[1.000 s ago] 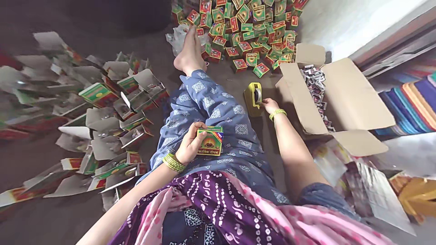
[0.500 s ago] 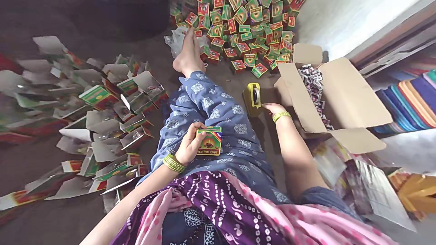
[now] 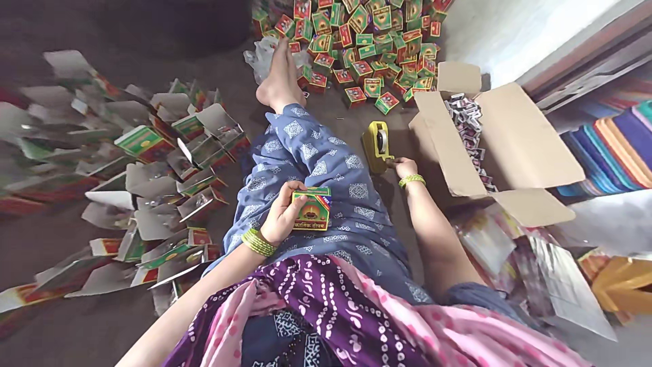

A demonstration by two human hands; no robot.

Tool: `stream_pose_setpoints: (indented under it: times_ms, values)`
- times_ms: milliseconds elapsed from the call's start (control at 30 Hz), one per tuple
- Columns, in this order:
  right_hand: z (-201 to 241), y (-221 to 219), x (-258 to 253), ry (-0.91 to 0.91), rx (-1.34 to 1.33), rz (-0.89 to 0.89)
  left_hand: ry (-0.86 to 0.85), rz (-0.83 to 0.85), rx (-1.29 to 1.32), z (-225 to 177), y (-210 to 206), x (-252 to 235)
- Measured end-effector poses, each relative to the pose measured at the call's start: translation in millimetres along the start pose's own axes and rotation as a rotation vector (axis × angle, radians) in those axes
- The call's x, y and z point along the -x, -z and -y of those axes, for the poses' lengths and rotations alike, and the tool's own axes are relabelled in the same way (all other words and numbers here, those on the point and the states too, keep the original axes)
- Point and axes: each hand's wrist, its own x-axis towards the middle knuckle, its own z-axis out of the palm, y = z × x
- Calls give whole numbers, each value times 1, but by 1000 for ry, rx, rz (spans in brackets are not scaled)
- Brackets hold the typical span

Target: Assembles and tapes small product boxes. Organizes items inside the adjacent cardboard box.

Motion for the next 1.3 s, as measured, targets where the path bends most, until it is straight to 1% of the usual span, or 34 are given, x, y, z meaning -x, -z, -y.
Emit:
stream_pose_setpoints:
  times_ms: [100,167,200,267,333,400,500,600,667,767,900,1033,1133,1200,1267,1300]
  values:
    - [16,5,13,-22,256,-15,-1,-6,-2,-1,-1,1]
    - [18,5,16,-20,241,9,-18,-12,-21,-2,-1,1]
    - [20,5,18,18,144,24,-35,-22,-28,-2,-1,1]
    - [30,0,35,133,-172,74,-74,-45,-25,0,-1,1]
    - [55,-2,75,219,-476,207,-92,-66,-32,3,0,0]
    - [82,-3,118,312,-658,366,-100,-87,-53,6,-1,-3]
    - [114,-12,177,427,-782,577,-96,-95,-75,6,-1,-3]
    - [128,-32,208,420,-821,732,-117,-113,-125,6,1,-1]
    - [132,-44,216,366,-805,783,-141,-116,-144,7,3,1]
    - [133,-55,219,289,-787,758,-150,-85,-107,9,6,2]
    - [128,-63,215,294,-758,675,-97,-76,-46,4,2,1]
    - [127,-66,215,312,-694,605,-92,-86,-96,1,1,1]
    - [129,-68,215,294,-648,543,-103,-38,-203,-5,4,5]
    - [129,-69,211,355,-634,499,-119,7,-262,-8,7,6]
    - [124,-69,209,488,-611,488,-145,33,-252,-8,10,4]
    - [121,-68,209,572,-572,521,-148,34,-223,-8,12,4]
